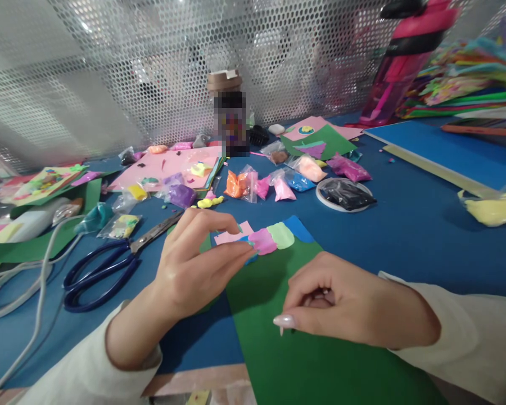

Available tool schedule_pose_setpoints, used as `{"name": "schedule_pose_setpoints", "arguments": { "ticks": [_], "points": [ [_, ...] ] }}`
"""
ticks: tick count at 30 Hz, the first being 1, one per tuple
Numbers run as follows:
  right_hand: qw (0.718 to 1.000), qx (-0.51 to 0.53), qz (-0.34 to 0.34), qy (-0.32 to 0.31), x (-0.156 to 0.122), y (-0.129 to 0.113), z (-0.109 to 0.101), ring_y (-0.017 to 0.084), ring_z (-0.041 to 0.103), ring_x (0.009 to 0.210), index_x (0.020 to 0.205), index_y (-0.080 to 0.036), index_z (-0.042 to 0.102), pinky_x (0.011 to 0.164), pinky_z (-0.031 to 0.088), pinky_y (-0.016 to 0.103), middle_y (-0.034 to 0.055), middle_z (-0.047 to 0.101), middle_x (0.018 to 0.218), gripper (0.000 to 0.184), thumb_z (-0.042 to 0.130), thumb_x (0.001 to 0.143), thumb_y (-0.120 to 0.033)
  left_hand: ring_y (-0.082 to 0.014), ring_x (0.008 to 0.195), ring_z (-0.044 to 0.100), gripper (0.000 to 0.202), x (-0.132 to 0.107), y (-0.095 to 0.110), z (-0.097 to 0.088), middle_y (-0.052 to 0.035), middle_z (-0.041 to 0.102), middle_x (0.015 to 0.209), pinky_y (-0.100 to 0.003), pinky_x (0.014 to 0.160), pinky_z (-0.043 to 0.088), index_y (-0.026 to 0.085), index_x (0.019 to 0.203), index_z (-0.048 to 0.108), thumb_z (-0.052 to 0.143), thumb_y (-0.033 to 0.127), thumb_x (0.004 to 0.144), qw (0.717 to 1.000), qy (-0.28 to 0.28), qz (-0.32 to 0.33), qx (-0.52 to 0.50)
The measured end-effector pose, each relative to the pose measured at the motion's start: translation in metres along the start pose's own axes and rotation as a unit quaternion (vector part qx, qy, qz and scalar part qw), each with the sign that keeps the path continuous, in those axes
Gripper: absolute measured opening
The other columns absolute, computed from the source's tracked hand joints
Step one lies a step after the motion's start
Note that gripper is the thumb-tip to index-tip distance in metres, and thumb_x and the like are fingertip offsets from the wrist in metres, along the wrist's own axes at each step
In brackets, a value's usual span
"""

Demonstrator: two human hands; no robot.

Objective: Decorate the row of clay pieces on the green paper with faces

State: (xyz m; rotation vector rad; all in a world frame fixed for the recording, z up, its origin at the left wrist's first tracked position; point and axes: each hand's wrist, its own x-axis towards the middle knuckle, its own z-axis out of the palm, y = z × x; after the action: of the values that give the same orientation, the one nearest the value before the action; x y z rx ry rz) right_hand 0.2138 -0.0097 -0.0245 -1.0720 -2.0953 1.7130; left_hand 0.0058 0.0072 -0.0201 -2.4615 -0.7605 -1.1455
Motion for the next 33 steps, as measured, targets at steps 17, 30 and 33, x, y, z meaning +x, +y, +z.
{"name": "schedule_pose_setpoints", "arguments": {
  "ticks": [17,30,33],
  "points": [
    [1.000,-0.007,-0.005,0.000,-0.0012,0.0018,0.0004,0.007,0.032,0.042,0.061,-0.012,0.064,0.038,0.022,0.021,-0.0023,0.041,0.045,0.022,0.064,0.071,-0.031,-0.0160,0.075,0.051,0.015,-0.0028,-0.0001,-0.0011,-0.0046,0.053,0.085,-0.033,0.064,0.044,0.023,0.080,0.061,0.069,0.014,0.071,1.000,-0.017,-0.005,-0.006],
    [1.000,-0.005,-0.020,0.000,-0.0003,0.0029,0.0012,0.006,0.032,0.043,0.061,-0.011,0.064,0.039,0.023,0.020,-0.0019,0.042,0.046,0.026,0.059,0.075,-0.033,-0.0138,0.073,0.050,0.012,-0.0016,0.0004,-0.0018,-0.0032,0.052,0.085,-0.031,0.064,0.043,0.022,0.076,0.062,0.069,0.015,0.071,1.000,-0.004,0.002,0.000],
    [1.000,-0.002,-0.011,0.000,-0.0014,0.0028,0.0018,0.006,0.032,0.043,0.061,-0.012,0.064,0.039,0.022,0.021,-0.0022,0.041,0.046,0.023,0.061,0.073,-0.031,-0.0136,0.074,0.050,0.012,-0.0019,-0.0003,-0.0007,-0.0028,0.052,0.085,-0.030,0.064,0.043,0.021,0.077,0.062,0.069,0.014,0.071,1.000,-0.009,0.015,0.005]
  ]
}}
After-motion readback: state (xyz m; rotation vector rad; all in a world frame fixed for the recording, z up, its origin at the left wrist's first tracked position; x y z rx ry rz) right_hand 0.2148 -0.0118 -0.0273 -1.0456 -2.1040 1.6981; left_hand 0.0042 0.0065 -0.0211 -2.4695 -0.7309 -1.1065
